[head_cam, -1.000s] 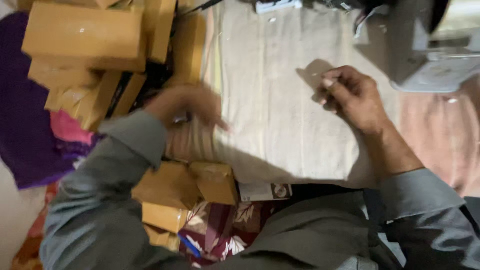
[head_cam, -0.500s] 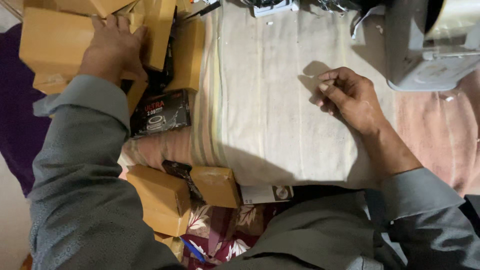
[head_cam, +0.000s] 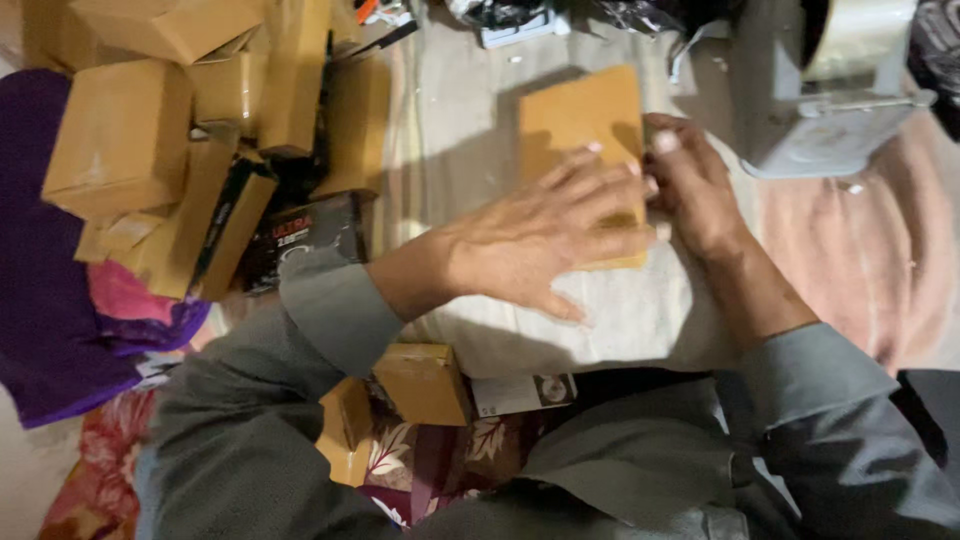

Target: The person packs smartwatches into small cardboard boxes. They place the watch, strap, and charging cable into a white tray, insert the tray into a product box, and then place the product box into a shipping box. The person seals the shipping box with tape and sets it aside before repeating the process with another watch.

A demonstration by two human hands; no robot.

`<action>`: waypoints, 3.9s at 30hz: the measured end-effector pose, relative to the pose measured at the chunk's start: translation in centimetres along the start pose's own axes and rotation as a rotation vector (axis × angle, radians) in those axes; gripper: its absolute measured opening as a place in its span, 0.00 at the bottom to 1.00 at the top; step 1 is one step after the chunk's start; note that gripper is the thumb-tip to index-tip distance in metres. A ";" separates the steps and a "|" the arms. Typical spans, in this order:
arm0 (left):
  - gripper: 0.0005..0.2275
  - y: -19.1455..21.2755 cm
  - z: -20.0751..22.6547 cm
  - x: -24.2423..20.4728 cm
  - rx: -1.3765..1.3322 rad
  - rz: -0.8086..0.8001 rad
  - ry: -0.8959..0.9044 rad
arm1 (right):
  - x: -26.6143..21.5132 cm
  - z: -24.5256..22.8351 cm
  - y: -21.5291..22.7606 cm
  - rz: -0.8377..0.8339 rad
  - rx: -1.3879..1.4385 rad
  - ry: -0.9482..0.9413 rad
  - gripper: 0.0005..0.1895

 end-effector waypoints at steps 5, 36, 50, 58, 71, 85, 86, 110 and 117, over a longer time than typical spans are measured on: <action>0.42 -3.1 -5.7 -0.2 -0.226 0.554 0.582 | 0.4 1.5 1.0 -0.023 0.028 0.048 0.43; 0.25 -5.2 -13.9 -11.3 -1.157 0.418 0.898 | -0.2 0.7 0.5 -0.040 0.058 0.039 0.20; 0.21 -12.0 -6.7 -11.5 -1.057 -0.981 0.332 | 0.1 0.7 0.9 -0.098 0.016 0.057 0.15; 0.19 -13.5 -10.9 -14.2 -0.778 -0.501 0.666 | -0.1 0.8 1.4 -0.044 0.015 0.018 0.15; 0.10 -10.2 -20.7 -18.9 0.070 0.567 1.105 | 0.4 0.4 0.7 -0.081 -0.011 0.027 0.16; 0.26 -9.5 -10.1 -5.2 -0.367 0.382 0.812 | -0.1 0.0 -0.4 -0.016 -0.089 -0.009 0.25; 0.31 -10.2 -9.7 -5.0 -0.426 0.300 0.863 | -0.5 0.3 -0.8 -0.027 -0.164 -0.026 0.26; 0.39 -9.6 -7.5 0.8 -0.464 0.362 0.561 | 0.1 0.3 -2.6 -0.257 -1.010 0.389 0.10; 0.31 -11.0 -6.1 -0.1 -0.417 0.468 0.417 | -1.8 1.0 -3.9 -0.127 -1.046 0.315 0.11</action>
Point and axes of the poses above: each hand's wrist, its own x-axis towards the middle knuckle, its own y-axis out of the back of the hand, z = x × y, the point moved 1 cm from there along x, towards the middle knuckle, and after that the axes turned 8 degrees about -z, right-handed, at the moved point
